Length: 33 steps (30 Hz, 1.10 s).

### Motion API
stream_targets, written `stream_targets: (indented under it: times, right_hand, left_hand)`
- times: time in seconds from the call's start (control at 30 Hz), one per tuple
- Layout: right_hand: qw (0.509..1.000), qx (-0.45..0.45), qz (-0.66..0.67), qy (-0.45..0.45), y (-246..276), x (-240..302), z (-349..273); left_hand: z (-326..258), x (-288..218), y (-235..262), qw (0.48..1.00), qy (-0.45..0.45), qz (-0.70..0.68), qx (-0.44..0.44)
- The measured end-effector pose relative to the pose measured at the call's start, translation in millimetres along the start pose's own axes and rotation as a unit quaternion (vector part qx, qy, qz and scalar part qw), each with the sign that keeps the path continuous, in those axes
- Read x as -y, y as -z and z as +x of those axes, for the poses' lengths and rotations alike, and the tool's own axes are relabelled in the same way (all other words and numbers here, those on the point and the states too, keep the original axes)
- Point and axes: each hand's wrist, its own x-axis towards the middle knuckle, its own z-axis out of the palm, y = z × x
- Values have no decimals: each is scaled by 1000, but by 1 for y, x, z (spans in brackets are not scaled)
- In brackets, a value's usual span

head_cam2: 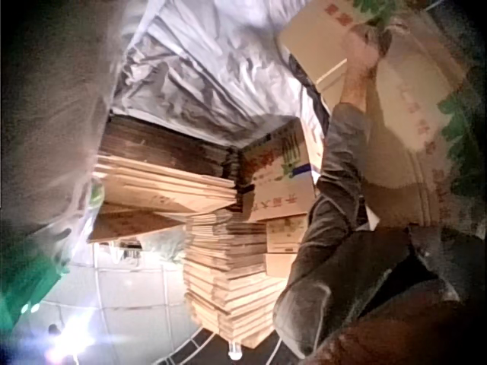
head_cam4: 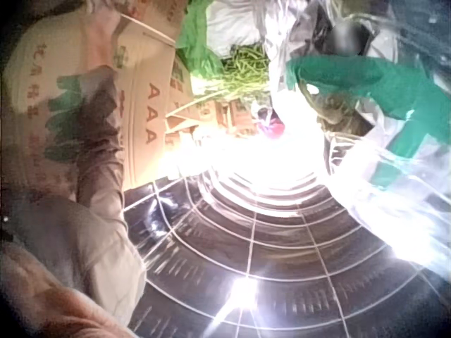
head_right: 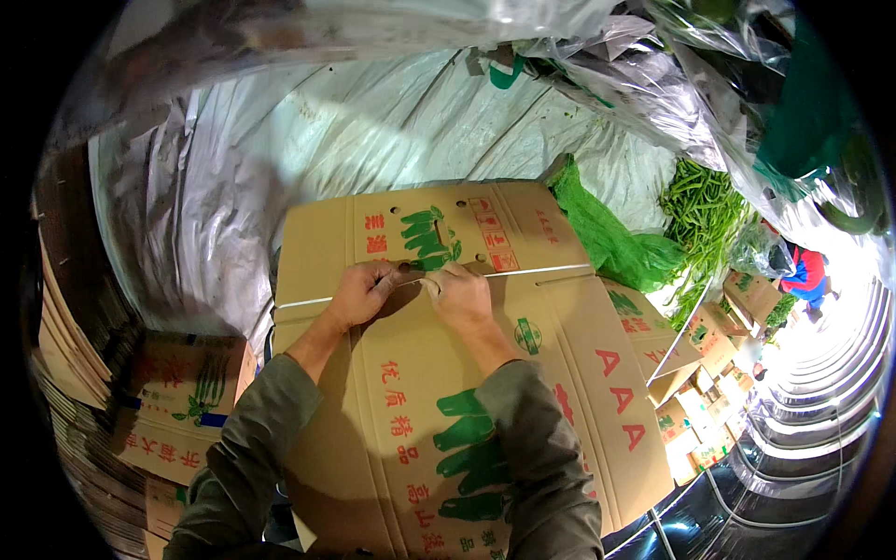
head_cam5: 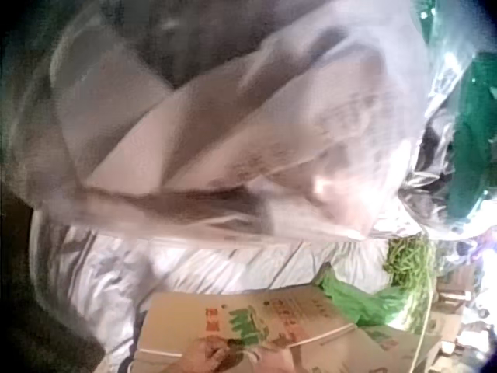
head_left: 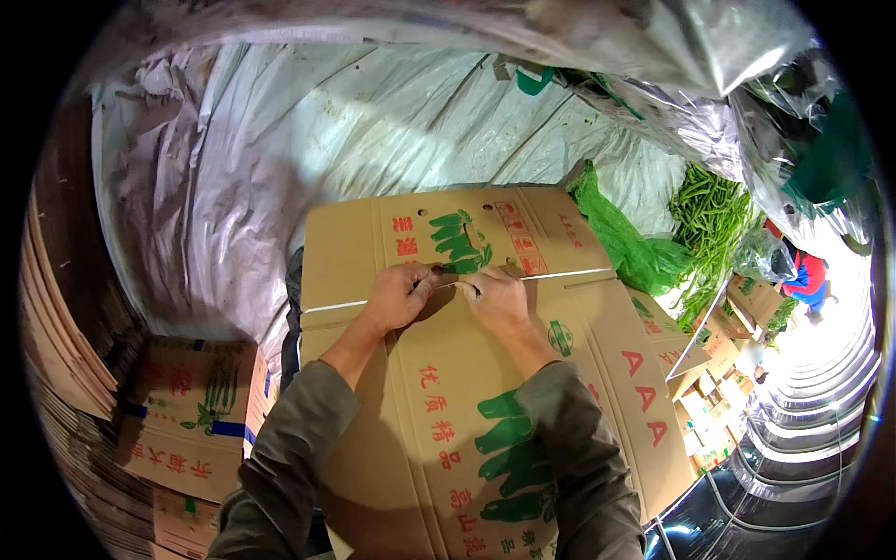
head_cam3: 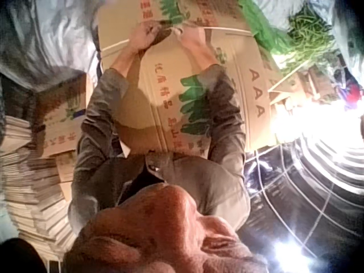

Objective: The person assembles flat cardboard sheets into boxes using a handheld tape dispenser. They fold the cardboard along pre-scored lines and apply tape to secure the seams, repeating the process for multiple units.

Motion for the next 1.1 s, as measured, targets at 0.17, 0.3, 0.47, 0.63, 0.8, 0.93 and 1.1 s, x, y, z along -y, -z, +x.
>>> stream_targets:
  times: [0.17, 0.3, 0.47, 0.63, 0.8, 0.93, 1.1]
  right_hand:
    - [997, -24, -61, 32, -9, -8, 0]
    - [998, -37, -56, 13, -14, -11, 1]
    - [999, -20, -19, -21, -11, -10, 3]
    - [983, 86, -141, 86, -19, -21, -8]
    - [991, 50, -125, 26, -28, -19, -2]
    - [999, 9, -46, -16, -14, -16, 0]
    - [998, 35, -16, -42, -11, -12, 2]
  left_hand:
    - [29, 12, -5, 988, -60, -91, 111]
    - [59, 9, 15, 944, 19, -107, 313]
    - [61, 4, 17, 947, 16, -133, 292]
    - [62, 22, 4, 954, -85, -98, 271]
    - [57, 11, 1, 961, -80, -108, 240]
    - [61, 17, -10, 956, 11, -161, 245]
    - [64, 27, -17, 929, 67, -250, 266]
